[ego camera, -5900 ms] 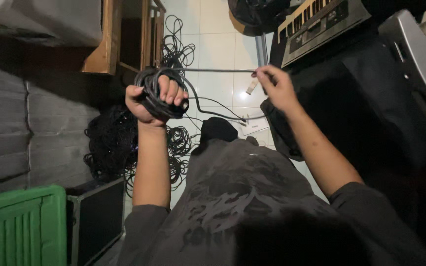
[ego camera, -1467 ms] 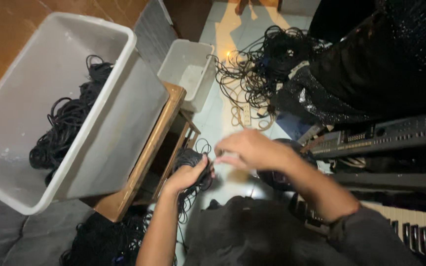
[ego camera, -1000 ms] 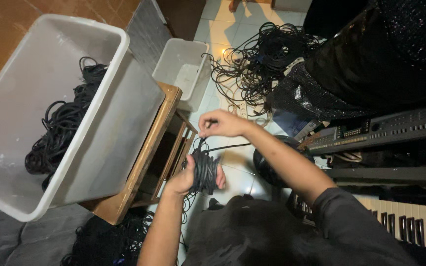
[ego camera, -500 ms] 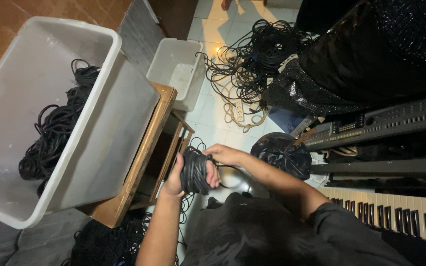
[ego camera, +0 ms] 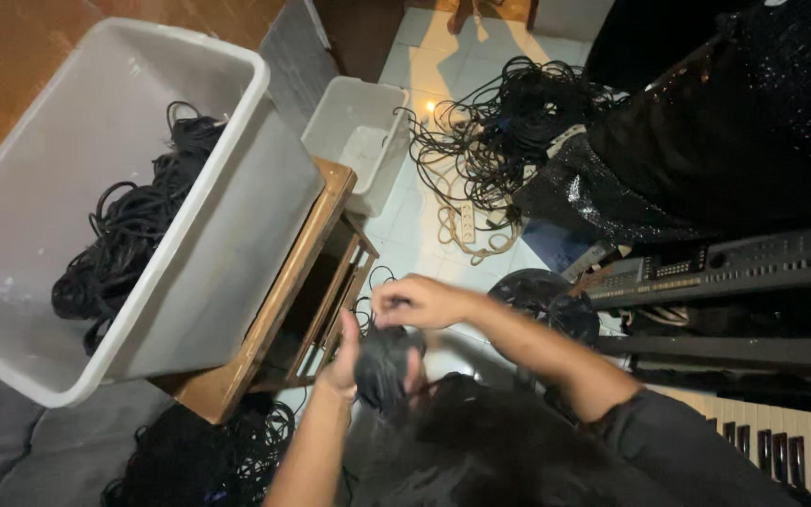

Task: The person coils black cables by hand and places them into a white plastic bin.

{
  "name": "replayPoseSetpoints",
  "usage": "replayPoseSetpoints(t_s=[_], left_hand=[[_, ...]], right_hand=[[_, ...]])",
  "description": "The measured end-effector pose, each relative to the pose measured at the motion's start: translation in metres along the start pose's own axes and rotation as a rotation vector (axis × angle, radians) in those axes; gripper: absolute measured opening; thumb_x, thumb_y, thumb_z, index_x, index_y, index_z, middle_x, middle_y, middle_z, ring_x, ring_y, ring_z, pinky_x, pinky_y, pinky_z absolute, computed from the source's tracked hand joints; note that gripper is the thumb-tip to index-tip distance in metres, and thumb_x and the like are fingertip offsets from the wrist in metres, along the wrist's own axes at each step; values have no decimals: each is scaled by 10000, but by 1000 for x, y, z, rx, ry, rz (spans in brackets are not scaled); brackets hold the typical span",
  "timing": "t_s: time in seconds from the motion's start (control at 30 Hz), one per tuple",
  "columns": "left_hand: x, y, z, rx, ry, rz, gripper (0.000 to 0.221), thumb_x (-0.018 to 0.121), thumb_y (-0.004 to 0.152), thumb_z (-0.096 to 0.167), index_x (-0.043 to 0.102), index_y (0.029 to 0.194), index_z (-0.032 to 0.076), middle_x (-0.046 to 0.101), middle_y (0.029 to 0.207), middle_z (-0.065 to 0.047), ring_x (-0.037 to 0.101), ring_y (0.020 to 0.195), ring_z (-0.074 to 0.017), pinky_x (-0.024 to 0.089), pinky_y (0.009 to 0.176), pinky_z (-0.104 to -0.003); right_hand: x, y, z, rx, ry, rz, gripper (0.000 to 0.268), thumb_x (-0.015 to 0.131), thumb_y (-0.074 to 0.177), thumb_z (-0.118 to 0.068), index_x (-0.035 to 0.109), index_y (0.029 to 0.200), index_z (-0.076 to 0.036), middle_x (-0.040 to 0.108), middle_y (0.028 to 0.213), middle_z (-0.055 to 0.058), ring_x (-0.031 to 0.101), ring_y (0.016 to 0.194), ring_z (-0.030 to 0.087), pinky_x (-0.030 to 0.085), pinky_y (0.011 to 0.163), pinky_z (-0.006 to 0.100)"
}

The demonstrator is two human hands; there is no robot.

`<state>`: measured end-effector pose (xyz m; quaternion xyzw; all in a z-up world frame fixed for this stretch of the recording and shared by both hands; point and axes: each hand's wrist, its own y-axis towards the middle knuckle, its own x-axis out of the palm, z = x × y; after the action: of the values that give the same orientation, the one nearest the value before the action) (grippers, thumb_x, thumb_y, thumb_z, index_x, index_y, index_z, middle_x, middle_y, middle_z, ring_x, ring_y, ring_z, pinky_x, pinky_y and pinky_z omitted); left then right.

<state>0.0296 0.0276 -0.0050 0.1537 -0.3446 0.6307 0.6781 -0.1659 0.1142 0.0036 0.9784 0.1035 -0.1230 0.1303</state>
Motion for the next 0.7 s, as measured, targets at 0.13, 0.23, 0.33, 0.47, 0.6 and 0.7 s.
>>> replayPoseSetpoints(t_s=[0.13, 0.23, 0.33, 0.47, 0.6, 0.7], left_hand=[[-1, -1, 7, 358, -108, -146, 840, 465, 826, 788, 598, 827, -41, 627, 795, -186, 610, 773, -308, 508, 745, -414], [-12, -15, -1, 380, -114, -171, 633, 624, 854, 602, 596, 824, -30, 613, 774, -197, 587, 740, -324, 476, 704, -419], [-22, -30, -12, 459, -280, -222, 598, 614, 925, 540, 637, 918, -58, 639, 803, -199, 597, 784, -310, 481, 754, -396], [-37, -49, -17, 571, -423, 123, 571, 625, 838, 424, 606, 1240, 19, 651, 882, -196, 629, 779, -333, 522, 716, -432], [-63, -62, -6, 665, -390, 139, 618, 573, 923, 459, 606, 1268, -53, 690, 982, -210, 664, 869, -340, 544, 825, -452], [-80, -71, 6, 619, -519, 320, 630, 497, 933, 514, 626, 1217, -34, 721, 1058, -216, 696, 927, -369, 558, 872, -490]], right_hand=[[36, 28, 30, 41, 238, 370, 228, 514, 1108, -209, 647, 1062, -30, 597, 857, -3, 552, 821, 79, 486, 757, 252], [48, 39, 37, 63, 253, 356, 196, 552, 1073, -211, 610, 1117, -29, 612, 891, 5, 579, 865, 91, 502, 798, 254], [62, 48, 39, 34, 421, 321, 254, 523, 1076, -251, 554, 1215, -41, 620, 1002, 22, 593, 991, 102, 496, 907, 266], [74, 69, 59, 21, 459, 191, 411, 459, 1142, -354, 625, 1187, 19, 682, 1168, 112, 630, 1153, 190, 484, 1055, 353], [79, 74, 36, 142, 1057, 86, 830, 269, 1077, -695, 474, 1455, 16, 583, 1402, 185, 528, 1350, 268, 364, 1212, 415], [61, 90, 9, 48, 1613, -113, 1121, 259, 807, -884, 353, 1554, -53, 434, 1573, 197, 375, 1476, 352, 251, 1223, 508]])
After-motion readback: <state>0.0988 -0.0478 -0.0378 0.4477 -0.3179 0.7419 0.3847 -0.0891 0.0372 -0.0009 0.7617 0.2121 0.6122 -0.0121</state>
